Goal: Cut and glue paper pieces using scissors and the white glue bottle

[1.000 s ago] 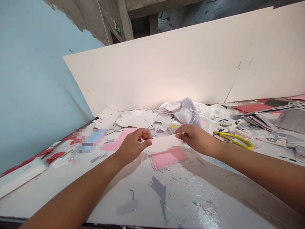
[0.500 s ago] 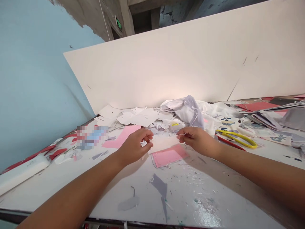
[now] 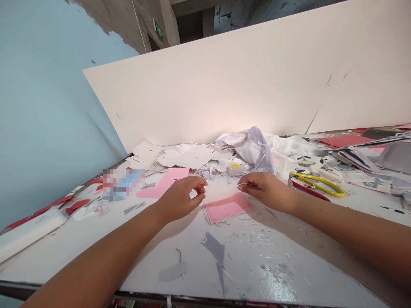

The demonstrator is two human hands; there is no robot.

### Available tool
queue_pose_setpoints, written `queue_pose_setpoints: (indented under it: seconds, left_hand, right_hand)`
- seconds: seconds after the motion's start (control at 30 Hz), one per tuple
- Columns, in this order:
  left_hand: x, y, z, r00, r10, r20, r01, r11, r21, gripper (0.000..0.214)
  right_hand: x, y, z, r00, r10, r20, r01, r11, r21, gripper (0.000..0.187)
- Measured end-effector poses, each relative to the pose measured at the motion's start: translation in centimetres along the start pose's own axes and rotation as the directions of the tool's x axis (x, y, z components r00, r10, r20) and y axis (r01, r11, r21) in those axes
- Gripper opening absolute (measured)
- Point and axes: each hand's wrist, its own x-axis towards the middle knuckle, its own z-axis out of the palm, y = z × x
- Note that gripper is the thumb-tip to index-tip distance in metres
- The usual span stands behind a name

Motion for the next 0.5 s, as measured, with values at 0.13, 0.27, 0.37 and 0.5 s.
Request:
queue_pose_setpoints:
  seconds: [0.13,0.27,0.37,0.5]
  left_hand:
    - [0.03,0.08,-0.13,1.000,0.011,0.022,-0.011,1.000,0.000,0.019]
    - [-0.02,0.12,-0.18,0.999,0.014,0.031,-0.014,1.000,0.000,0.019]
    - [-0.11,0.08,-0.12,0.999,0.017,0.034,-0.017,1.000,-0.002,0.018]
    - [-0.15,0.05,-0.05,0.999,0.017,0.041,-0.017,1.000,-0.003,0.018]
  right_hand:
    - [-0.13,-0.12,-0.08,1.000,-0.008,0.013,0.009,1.000,-0.022,0.027]
    - [-0.15,-0.15,-0.17,1.000,-0.015,0.018,0.016,0.999,-0.043,0.026]
    - [-0.18,-0.34,-0.33,0.999,-0.037,0.028,0.039,0.997,-0.067,0.025]
    - [-0.27,-0.66,-0.62,0.997,-0.049,0.057,0.054,0.994,-0.099,0.025]
